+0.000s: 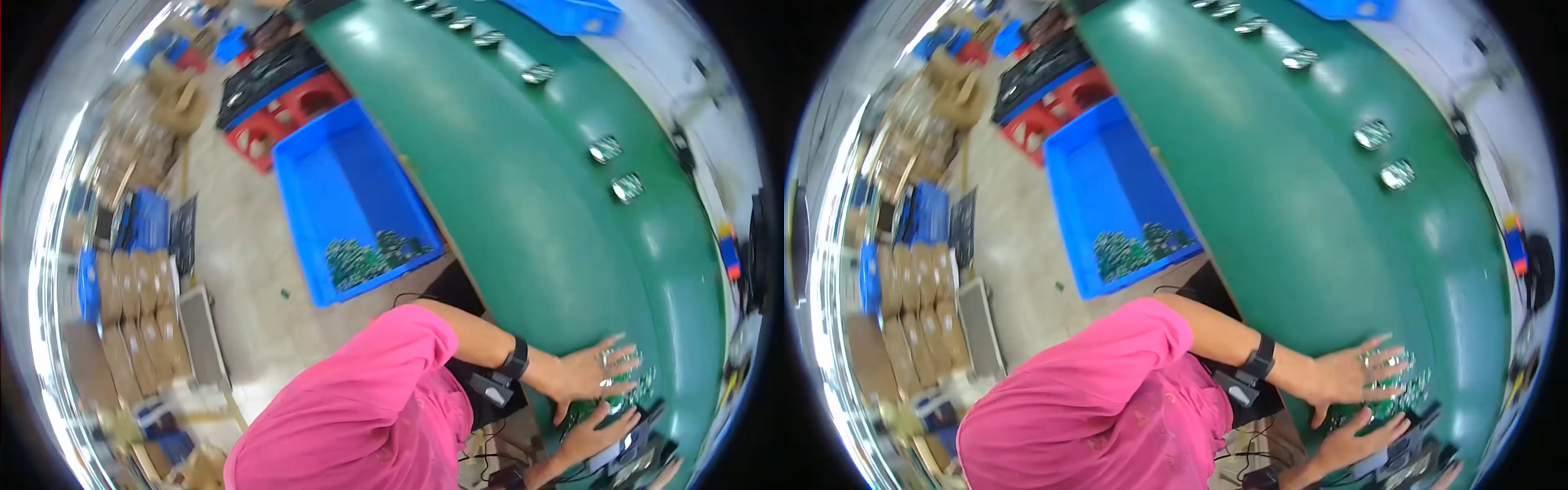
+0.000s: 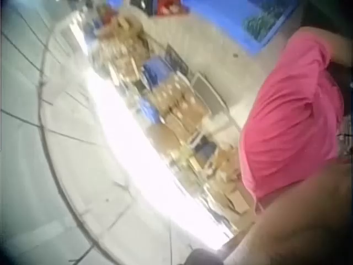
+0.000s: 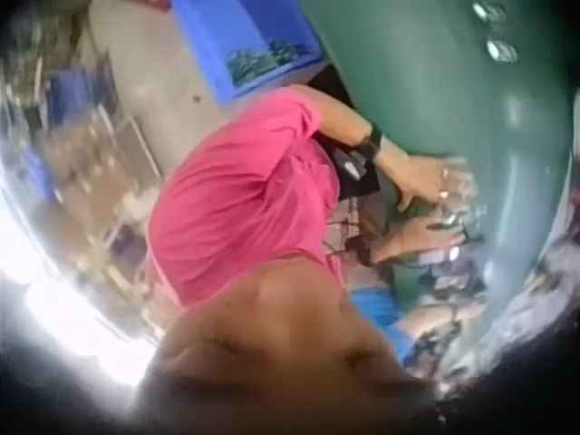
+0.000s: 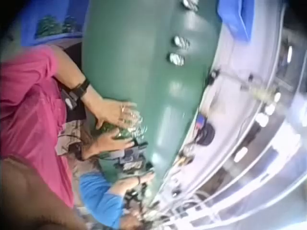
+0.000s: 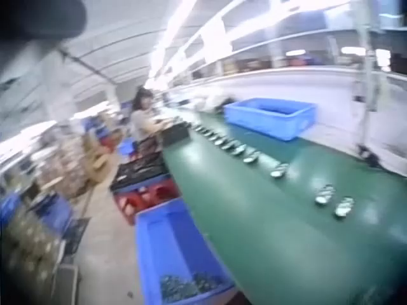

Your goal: The person assembles electronic devices by fitting circuit boards into plastic housings and snapping them together. After completing several units, the person gathers loose circuit boards from the table and places them into a blue bin.

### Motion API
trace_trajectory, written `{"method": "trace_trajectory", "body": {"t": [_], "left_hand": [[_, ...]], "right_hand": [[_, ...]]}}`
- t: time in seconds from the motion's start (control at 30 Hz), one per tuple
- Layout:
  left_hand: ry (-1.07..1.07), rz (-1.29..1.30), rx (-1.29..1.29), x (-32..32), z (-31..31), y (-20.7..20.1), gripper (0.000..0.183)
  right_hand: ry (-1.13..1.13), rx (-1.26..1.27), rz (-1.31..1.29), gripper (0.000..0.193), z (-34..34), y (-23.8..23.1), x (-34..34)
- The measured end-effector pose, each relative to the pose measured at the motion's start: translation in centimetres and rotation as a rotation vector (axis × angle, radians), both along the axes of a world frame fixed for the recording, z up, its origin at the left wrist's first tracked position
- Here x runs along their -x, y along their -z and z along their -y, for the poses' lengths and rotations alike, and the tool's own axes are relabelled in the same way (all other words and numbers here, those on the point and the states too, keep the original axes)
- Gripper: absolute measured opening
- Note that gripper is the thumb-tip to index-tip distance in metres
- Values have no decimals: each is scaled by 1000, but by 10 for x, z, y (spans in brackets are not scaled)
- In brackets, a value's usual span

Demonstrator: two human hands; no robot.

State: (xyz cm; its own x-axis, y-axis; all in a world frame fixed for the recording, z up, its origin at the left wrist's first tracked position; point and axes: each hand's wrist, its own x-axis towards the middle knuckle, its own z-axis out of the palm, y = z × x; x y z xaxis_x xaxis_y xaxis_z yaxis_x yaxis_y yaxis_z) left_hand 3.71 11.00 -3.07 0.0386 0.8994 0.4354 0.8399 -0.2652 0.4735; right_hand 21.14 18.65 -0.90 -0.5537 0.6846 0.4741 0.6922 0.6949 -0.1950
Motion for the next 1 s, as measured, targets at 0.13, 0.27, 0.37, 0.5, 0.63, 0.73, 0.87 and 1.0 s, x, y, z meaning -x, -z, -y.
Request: {"method": "trace_trajectory", "body": {"t": [0.13,0.27,0.37,0.5,0.63,0.73,0.87,1.0], "left_hand": [[-208,145,-132,-21,77,-1,119],[-473,234,-91,33,195,6,54],[-1278,311,-305,115,320,52,30],[-1477,367,615,179,506,194,68],[-1068,247,976,197,525,243,92],[-886,216,1187,210,529,264,102],[-883,258,1208,207,544,280,106],[-994,344,1255,201,544,288,97]], "right_hand": [[2,147,134,67,-45,3,29],[-172,-279,112,54,-43,-19,38],[-260,-439,80,49,14,-37,59],[-215,84,-45,58,38,-19,79],[-254,146,33,47,76,-23,105],[-262,134,86,45,90,-24,111],[-263,133,135,42,93,-24,113],[-246,190,130,38,96,-22,119]]}}
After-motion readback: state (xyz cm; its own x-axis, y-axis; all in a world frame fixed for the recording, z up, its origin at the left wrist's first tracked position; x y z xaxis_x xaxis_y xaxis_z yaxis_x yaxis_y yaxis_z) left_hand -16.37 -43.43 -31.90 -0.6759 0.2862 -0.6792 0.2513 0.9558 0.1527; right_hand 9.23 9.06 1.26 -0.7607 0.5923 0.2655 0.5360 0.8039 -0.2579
